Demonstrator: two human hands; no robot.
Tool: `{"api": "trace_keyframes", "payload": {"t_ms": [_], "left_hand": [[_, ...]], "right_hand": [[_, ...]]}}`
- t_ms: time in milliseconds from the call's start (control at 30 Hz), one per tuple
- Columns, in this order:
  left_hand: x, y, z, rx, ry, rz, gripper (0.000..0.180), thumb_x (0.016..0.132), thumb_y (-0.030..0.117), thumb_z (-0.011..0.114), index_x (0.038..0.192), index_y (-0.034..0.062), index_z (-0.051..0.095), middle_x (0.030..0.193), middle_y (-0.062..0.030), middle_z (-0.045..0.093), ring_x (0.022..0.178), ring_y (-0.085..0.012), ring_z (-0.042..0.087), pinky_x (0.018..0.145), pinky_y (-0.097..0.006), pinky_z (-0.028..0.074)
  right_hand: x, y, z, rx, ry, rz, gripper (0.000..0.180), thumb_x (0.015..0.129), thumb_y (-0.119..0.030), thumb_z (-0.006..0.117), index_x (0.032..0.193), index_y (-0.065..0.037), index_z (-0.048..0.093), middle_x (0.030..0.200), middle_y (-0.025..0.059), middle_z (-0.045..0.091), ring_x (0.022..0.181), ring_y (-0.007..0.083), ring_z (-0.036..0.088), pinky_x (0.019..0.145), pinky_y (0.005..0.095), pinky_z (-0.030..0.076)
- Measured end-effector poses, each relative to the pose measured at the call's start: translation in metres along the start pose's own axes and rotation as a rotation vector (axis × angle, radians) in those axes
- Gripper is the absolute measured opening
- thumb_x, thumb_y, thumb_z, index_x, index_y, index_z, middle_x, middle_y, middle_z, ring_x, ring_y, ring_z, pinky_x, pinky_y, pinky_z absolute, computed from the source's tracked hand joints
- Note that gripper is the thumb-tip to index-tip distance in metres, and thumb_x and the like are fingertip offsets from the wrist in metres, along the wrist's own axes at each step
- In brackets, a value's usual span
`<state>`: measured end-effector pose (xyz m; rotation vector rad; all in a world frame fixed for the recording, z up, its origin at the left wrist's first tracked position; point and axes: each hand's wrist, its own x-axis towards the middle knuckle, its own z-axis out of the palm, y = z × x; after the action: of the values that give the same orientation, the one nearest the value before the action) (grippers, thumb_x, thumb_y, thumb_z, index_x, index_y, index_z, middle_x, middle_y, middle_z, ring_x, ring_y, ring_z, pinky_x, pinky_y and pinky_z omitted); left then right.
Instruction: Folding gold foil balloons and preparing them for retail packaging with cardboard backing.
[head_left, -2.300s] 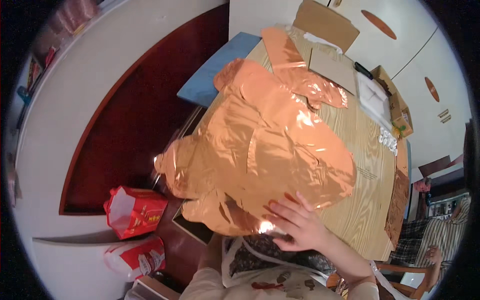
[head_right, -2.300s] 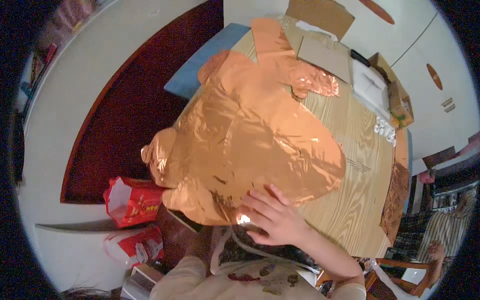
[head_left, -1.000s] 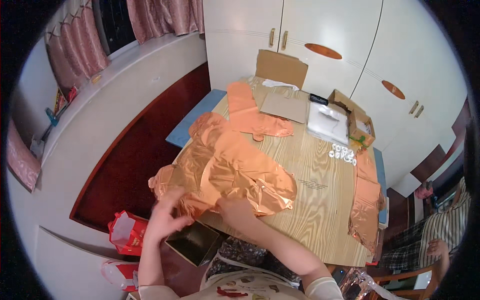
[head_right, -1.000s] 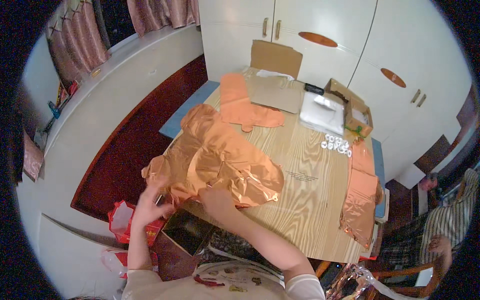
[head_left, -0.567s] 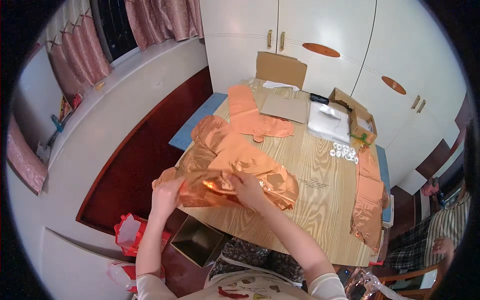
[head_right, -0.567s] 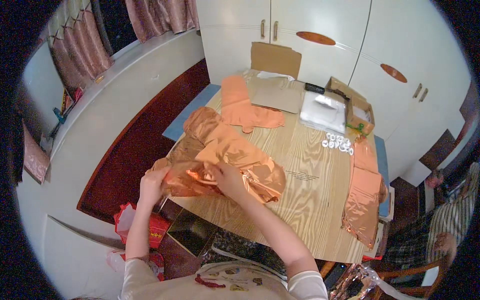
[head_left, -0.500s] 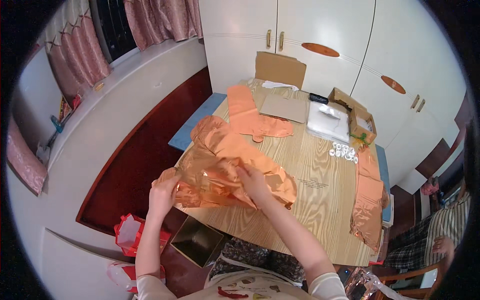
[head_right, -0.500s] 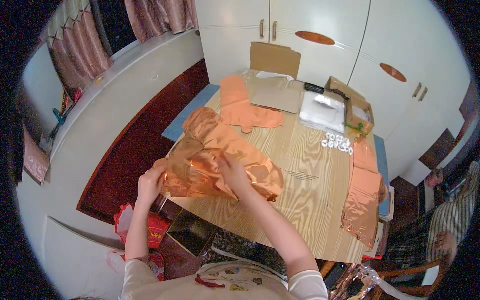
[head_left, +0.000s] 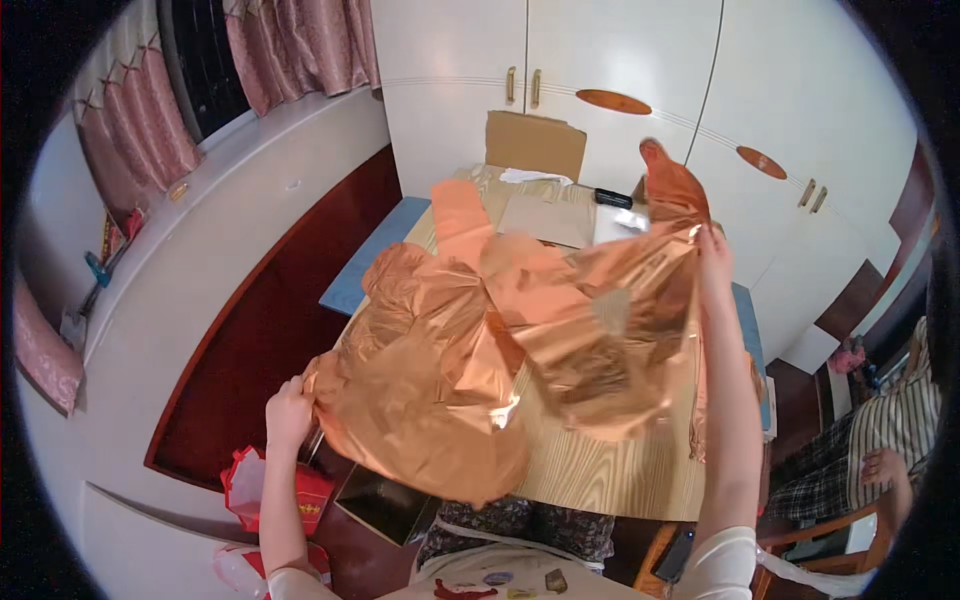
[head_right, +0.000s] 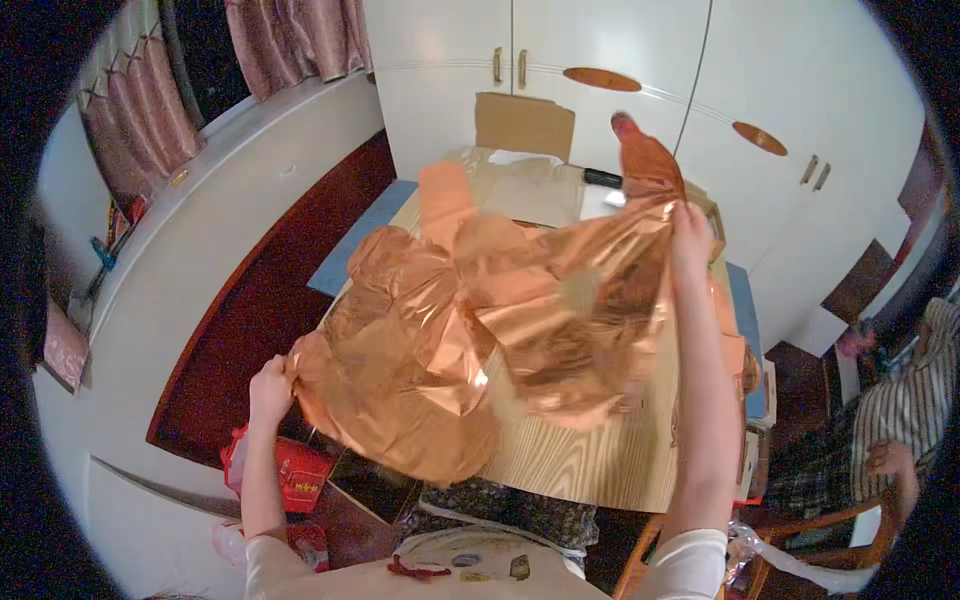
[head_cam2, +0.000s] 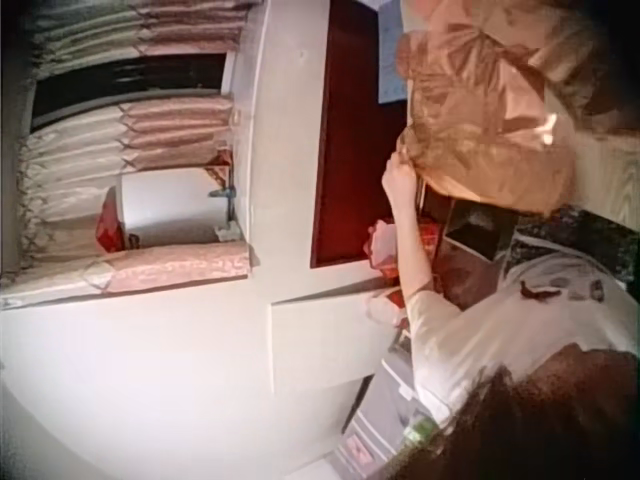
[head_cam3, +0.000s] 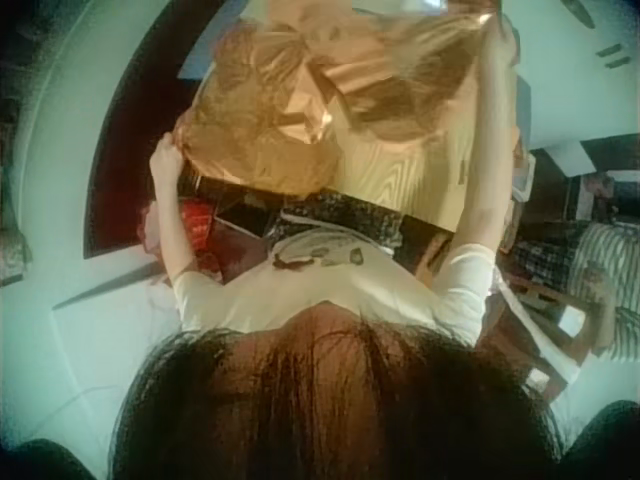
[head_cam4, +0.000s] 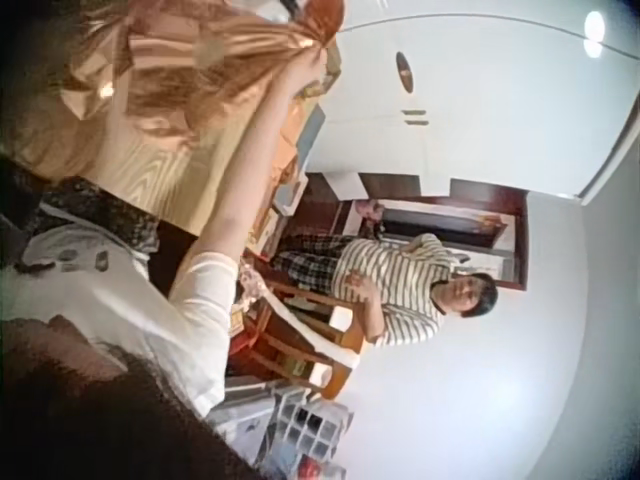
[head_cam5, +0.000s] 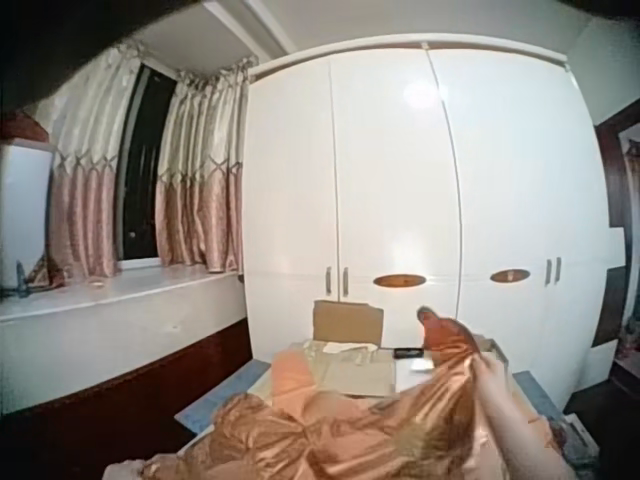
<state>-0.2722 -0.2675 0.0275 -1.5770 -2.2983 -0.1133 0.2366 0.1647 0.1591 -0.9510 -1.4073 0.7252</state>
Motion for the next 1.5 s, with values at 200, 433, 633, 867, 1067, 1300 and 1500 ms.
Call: {"api": "trace_keyframes", "payload": {"t_ms": [200, 433, 633, 867, 1067, 1300, 1500], "left_hand": [[-0.004, 0.01, -0.008, 0.103, -0.221, -0.14, 0.045, 0.072, 0.028, 0.072, 0.108, 0.0042, 0.063, 0.105, -0.0138, 0.063, 0.084, -0.0276, 0.065, 0.065, -0.041, 0.055], [0.009, 0.085, -0.103, -0.199, -0.185, 0.288, 0.071, 0.071, 0.037, 0.074, 0.132, 0.0078, 0.052, 0.13, -0.0154, 0.054, 0.128, -0.0322, 0.044, 0.103, -0.052, 0.035], [0.05, 0.168, -0.008, -0.282, -0.268, 0.817, 0.07, 0.088, 0.057, 0.052, 0.145, 0.0177, 0.041, 0.148, -0.0097, 0.04, 0.138, -0.0343, 0.033, 0.114, -0.053, 0.02], [0.08, 0.171, 0.015, -0.104, -0.273, 0.515, 0.078, 0.089, 0.068, 0.043, 0.149, 0.0198, 0.033, 0.154, -0.009, 0.031, 0.144, -0.0345, 0.023, 0.112, -0.063, 0.015], [0.131, 0.159, 0.028, -0.198, -0.412, 0.378, 0.073, 0.092, 0.06, 0.046, 0.151, 0.0207, 0.029, 0.158, -0.0096, 0.024, 0.146, -0.0361, 0.015, 0.113, -0.065, 0.01], [0.205, 0.133, 0.074, -0.219, -0.387, 0.322, 0.078, 0.09, 0.068, 0.04, 0.153, 0.0242, 0.023, 0.16, -0.0037, 0.018, 0.148, -0.0329, 0.012, 0.114, -0.064, 0.006], [0.208, 0.126, 0.073, -0.57, -0.141, 0.339, 0.085, 0.086, 0.046, 0.063, 0.15, 0.0052, 0.025, 0.157, -0.0213, 0.019, 0.146, -0.0379, 0.016, 0.118, -0.047, 0.016]], "right_hand": [[0.015, -0.051, -0.041, 0.235, 0.061, -0.06, 0.024, 0.101, -0.019, 0.05, 0.111, 0.0, 0.06, 0.101, 0.0022, 0.064, 0.091, 0.0094, 0.057, 0.082, 0.0244, 0.045], [-0.018, -0.117, -0.049, 0.155, -0.152, -0.283, 0.021, 0.101, -0.015, 0.048, 0.111, 0.0, 0.06, 0.099, -0.0005, 0.062, 0.09, 0.0067, 0.055, 0.082, 0.024, 0.044], [-0.043, -0.123, -0.036, 0.013, -0.24, -0.334, 0.017, 0.099, -0.01, 0.049, 0.102, 0.001, 0.061, 0.091, -0.0014, 0.059, 0.088, 0.0066, 0.052, 0.081, 0.0221, 0.042], [-0.076, -0.118, -0.05, -0.075, -0.326, -0.308, 0.013, 0.096, -0.004, 0.049, 0.098, 0.001, 0.061, 0.091, -0.0005, 0.059, 0.087, 0.0072, 0.052, 0.081, 0.0229, 0.042], [-0.082, -0.109, -0.049, -0.11, -0.337, -0.298, 0.015, 0.094, -0.003, 0.05, 0.101, 0.002, 0.063, 0.091, 0.0022, 0.062, 0.086, 0.0081, 0.054, 0.079, 0.0236, 0.044], [-0.089, -0.137, -0.037, -0.397, -0.248, -0.657, 0.017, 0.085, -0.001, 0.059, 0.1, -0.003, 0.065, 0.082, 0.0091, 0.066, 0.066, 0.0157, 0.062, 0.061, 0.0273, 0.048], [-0.169, -0.17, -0.007, -0.67, -0.641, -1.142, 0.022, 0.073, -0.016, 0.066, 0.095, -0.016, 0.063, 0.067, -0.0026, 0.051, 0.054, 0.014, 0.054, 0.052, 0.033, 0.047]]}}
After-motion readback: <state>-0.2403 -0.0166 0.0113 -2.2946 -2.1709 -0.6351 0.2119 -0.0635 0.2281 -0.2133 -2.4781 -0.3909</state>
